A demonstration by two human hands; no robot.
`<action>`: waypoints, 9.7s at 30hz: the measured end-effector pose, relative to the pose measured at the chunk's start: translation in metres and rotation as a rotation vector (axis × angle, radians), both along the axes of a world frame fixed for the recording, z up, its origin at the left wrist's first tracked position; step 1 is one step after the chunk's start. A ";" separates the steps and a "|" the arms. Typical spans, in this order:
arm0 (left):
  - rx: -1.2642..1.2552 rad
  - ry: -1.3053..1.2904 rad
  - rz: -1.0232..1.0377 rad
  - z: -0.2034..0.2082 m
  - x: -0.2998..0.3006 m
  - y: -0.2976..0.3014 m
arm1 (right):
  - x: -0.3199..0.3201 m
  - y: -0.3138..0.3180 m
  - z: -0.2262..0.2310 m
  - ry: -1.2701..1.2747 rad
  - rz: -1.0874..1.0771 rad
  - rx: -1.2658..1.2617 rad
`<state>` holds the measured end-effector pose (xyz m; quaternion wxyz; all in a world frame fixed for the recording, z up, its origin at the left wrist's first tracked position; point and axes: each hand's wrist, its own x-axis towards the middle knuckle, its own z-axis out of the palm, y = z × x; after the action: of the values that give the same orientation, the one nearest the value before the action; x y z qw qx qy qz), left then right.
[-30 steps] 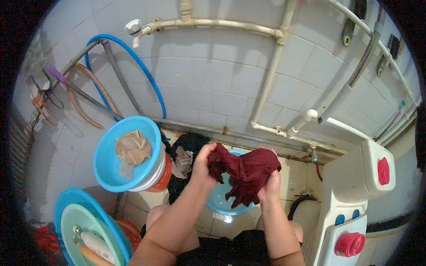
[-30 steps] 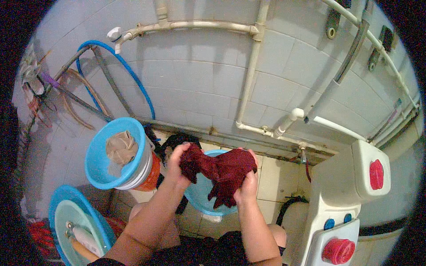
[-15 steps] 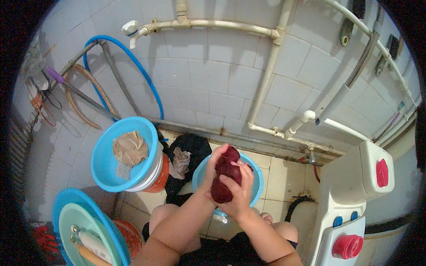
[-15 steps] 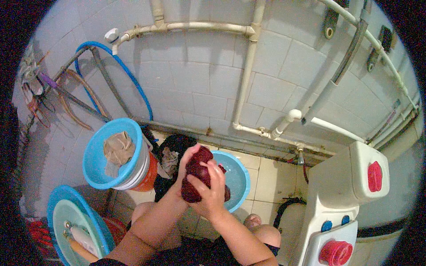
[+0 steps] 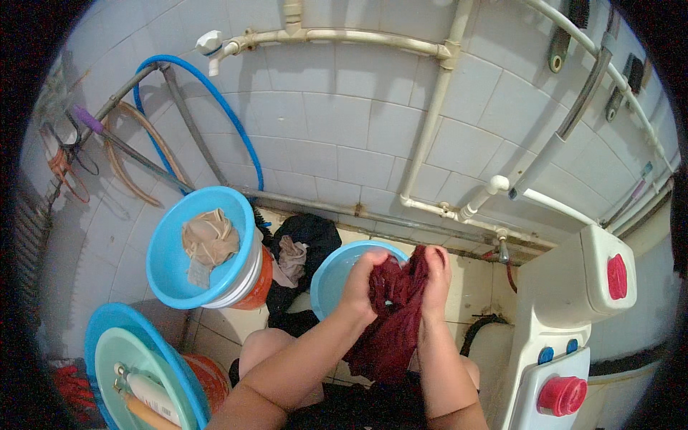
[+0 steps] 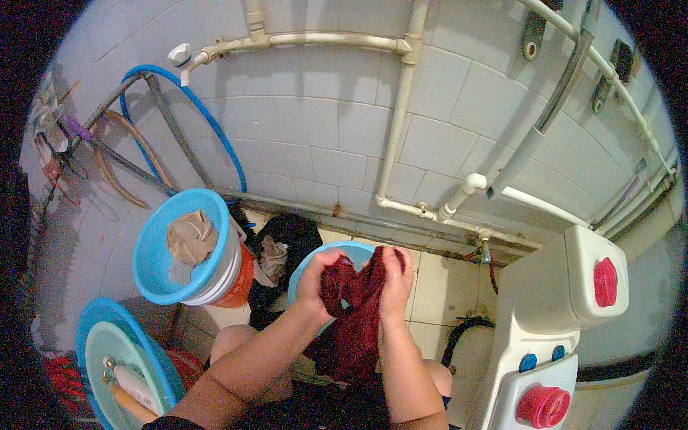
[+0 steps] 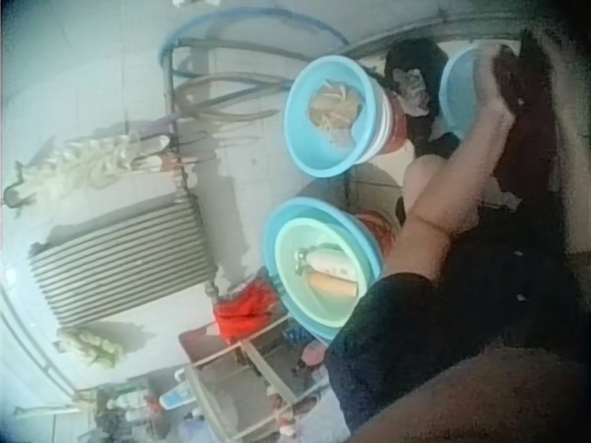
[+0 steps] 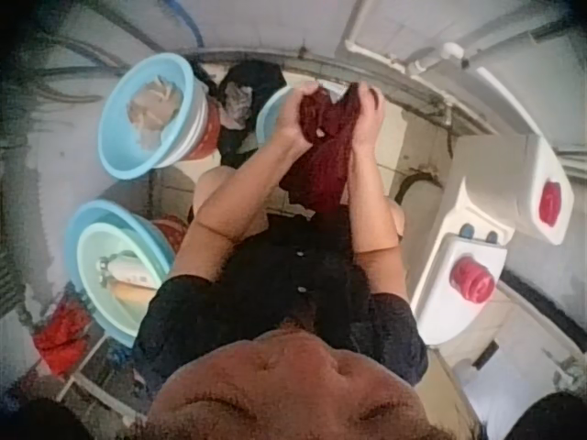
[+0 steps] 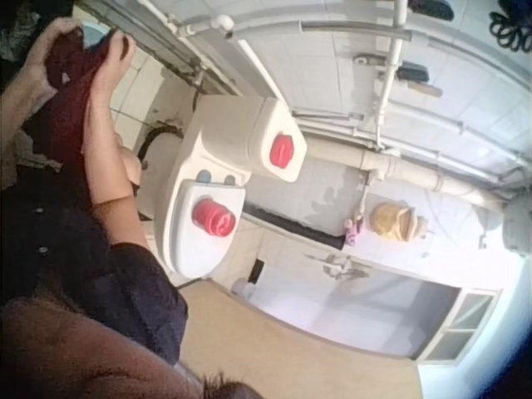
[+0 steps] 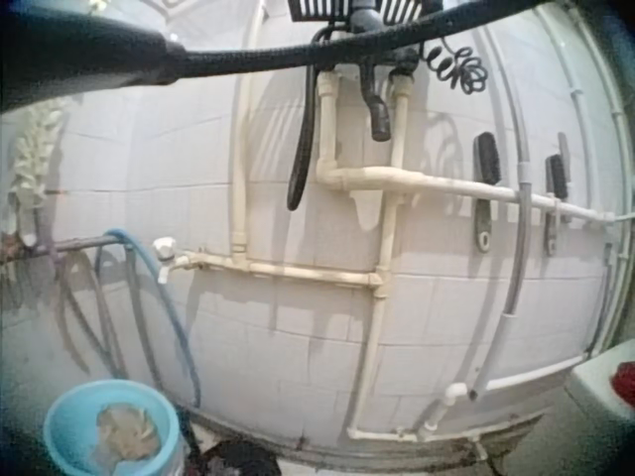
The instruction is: The person sits on the floor and hand-washes a maroon garment in a blue basin filled with water. They repeatedly scrub, squeeze, and rinse the fabric, occasionally dipping it into the water and wringing it out to remove excess liquid.
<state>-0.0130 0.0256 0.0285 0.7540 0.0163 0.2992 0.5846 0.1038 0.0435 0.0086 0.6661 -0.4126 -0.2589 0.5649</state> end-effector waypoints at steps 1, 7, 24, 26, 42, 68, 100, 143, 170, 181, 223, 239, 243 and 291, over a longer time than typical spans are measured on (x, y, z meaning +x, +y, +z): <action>0.020 -0.094 -0.008 0.006 -0.004 0.000 | 0.004 0.002 -0.003 0.067 0.002 0.016; 0.076 -0.287 -0.133 -0.014 -0.017 0.012 | -0.011 -0.007 0.011 -0.462 -0.092 0.414; 0.092 0.010 -0.181 -0.024 -0.007 0.012 | -0.030 -0.033 0.012 -1.125 -0.093 0.885; 0.016 0.050 -0.112 -0.024 0.000 0.012 | -0.025 -0.025 0.004 -0.956 -0.111 0.756; 0.014 -0.151 -0.129 0.000 -0.058 0.019 | 0.013 0.012 -0.057 -0.297 0.169 -0.078; 0.071 -0.163 -0.370 -0.041 0.002 0.009 | 0.025 -0.034 0.015 0.234 0.791 -0.017; -0.280 -0.169 -0.023 -0.038 0.021 -0.011 | -0.020 -0.020 -0.003 -1.583 -0.006 0.413; 0.100 -0.490 -0.318 -0.110 0.014 0.001 | -0.027 -0.046 0.004 -1.291 0.059 0.805; -0.002 -0.426 -0.471 -0.088 0.000 0.016 | -0.031 -0.076 0.012 -1.151 0.452 0.975; -0.181 -0.257 -0.174 -0.040 0.015 -0.010 | -0.010 -0.035 -0.005 -1.061 -0.043 0.425; -0.080 -0.280 0.095 -0.039 -0.012 0.014 | -0.011 -0.035 -0.019 -0.784 -0.103 0.455; 0.112 -0.356 -0.338 -0.096 -0.001 0.020 | -0.033 -0.069 0.007 -1.158 0.287 0.989; -0.071 -0.312 -0.168 -0.064 0.028 -0.011 | -0.014 -0.022 -0.009 -1.230 -0.092 0.502; 0.198 0.148 -0.021 0.030 -0.062 0.024 | 0.047 0.007 -0.061 -0.314 0.470 -0.144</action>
<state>-0.0749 0.0494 0.0585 0.7306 0.1366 0.2945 0.6006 0.1506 0.0503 -0.0522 0.4376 -0.4698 -0.4065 0.6500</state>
